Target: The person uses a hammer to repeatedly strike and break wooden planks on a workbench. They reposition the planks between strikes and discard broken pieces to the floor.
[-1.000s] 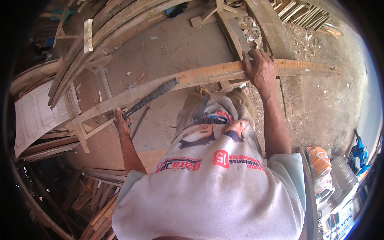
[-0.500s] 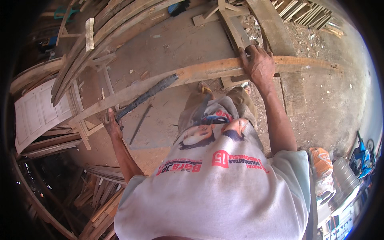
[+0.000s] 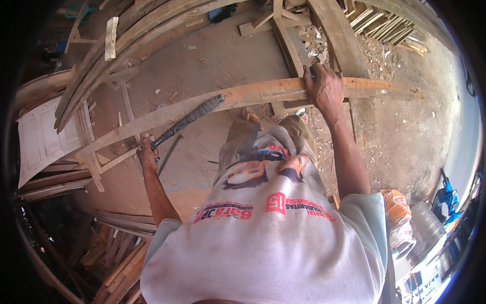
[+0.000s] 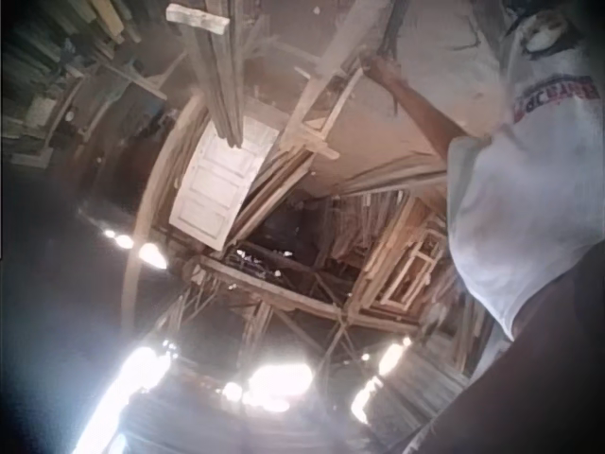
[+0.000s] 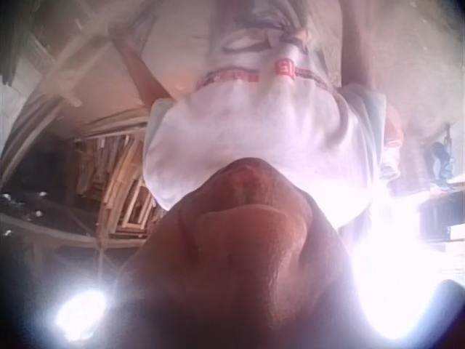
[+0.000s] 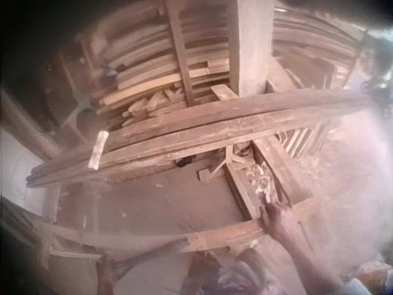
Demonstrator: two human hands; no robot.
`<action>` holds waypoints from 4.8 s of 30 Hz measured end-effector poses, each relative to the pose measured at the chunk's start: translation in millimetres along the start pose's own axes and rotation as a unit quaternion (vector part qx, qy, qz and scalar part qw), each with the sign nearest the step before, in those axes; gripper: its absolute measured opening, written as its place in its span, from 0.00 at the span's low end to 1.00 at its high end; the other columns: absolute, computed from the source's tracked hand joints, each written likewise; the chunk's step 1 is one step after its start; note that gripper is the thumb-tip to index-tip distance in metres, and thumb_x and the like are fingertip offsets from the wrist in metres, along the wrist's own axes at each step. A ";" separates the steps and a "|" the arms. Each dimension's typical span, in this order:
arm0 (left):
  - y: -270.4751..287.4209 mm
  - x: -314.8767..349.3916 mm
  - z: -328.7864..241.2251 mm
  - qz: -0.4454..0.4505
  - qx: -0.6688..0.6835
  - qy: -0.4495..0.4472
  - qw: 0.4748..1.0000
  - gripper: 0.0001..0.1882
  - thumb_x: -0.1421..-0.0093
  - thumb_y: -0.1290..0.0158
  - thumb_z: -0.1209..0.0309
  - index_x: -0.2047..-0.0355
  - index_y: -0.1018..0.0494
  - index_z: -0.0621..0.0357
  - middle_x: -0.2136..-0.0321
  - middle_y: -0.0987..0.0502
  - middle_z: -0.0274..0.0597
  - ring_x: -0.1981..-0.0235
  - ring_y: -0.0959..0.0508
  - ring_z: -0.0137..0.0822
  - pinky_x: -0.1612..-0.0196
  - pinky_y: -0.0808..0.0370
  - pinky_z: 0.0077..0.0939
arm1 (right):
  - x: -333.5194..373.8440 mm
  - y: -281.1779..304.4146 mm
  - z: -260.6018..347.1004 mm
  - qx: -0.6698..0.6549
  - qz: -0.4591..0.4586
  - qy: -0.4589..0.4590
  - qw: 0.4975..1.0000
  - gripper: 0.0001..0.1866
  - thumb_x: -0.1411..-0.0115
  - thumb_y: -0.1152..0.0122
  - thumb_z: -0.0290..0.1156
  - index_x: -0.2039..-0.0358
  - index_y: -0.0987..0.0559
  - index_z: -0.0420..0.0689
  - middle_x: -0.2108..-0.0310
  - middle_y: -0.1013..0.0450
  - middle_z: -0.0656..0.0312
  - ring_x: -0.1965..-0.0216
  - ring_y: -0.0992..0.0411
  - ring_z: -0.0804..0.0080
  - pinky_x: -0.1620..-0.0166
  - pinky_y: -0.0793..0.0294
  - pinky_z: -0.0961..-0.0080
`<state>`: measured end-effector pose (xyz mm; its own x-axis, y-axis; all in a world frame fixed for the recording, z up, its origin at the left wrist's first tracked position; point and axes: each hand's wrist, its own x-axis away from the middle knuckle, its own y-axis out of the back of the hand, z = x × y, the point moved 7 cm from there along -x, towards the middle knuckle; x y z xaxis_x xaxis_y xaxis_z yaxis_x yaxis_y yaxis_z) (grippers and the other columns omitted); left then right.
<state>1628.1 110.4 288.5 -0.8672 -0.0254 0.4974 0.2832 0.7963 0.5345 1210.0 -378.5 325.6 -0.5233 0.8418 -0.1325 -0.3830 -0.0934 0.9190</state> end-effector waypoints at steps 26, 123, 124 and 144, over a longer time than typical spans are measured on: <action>-4.0 -65.3 13.8 -0.036 -0.043 -0.016 0.998 0.30 0.44 0.34 0.46 0.51 0.25 0.54 0.60 0.24 0.37 0.64 0.27 0.30 0.65 0.30 0.29 | -1.6 11.2 9.3 -0.021 0.009 -0.020 1.000 0.16 0.35 0.39 0.45 0.65 0.17 0.44 0.68 0.20 0.55 0.63 0.21 0.55 0.51 0.28 0.61; -3.1 25.7 0.0 -0.006 0.006 -0.004 1.000 0.20 0.42 0.33 0.50 0.68 0.27 0.51 0.80 0.32 0.29 0.84 0.34 0.23 0.82 0.38 0.21 | 1.1 6.4 6.6 -0.022 -0.008 -0.011 1.000 0.15 0.35 0.38 0.44 0.63 0.17 0.44 0.65 0.20 0.56 0.62 0.22 0.54 0.49 0.29 0.59; -3.9 25.5 -2.3 -0.005 0.009 -0.010 1.000 0.20 0.42 0.33 0.50 0.67 0.27 0.51 0.79 0.31 0.30 0.84 0.34 0.23 0.82 0.38 0.21 | 1.2 6.4 5.7 -0.019 -0.006 -0.018 1.000 0.15 0.35 0.38 0.44 0.63 0.17 0.44 0.65 0.20 0.56 0.63 0.22 0.54 0.49 0.29 0.59; -0.6 -12.1 15.0 -0.060 0.004 0.018 0.998 0.23 0.40 0.36 0.52 0.55 0.23 0.57 0.61 0.23 0.37 0.63 0.24 0.34 0.63 0.28 0.35 | 0.8 7.7 6.1 -0.012 -0.022 -0.016 1.000 0.15 0.35 0.38 0.44 0.64 0.16 0.44 0.67 0.20 0.55 0.65 0.22 0.54 0.52 0.29 0.60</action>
<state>1632.2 119.4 272.0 -0.8798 -0.1423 0.4535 0.1745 0.7908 0.5867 1211.3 -375.3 334.8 -0.4818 0.8616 -0.1597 -0.4227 -0.0688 0.9037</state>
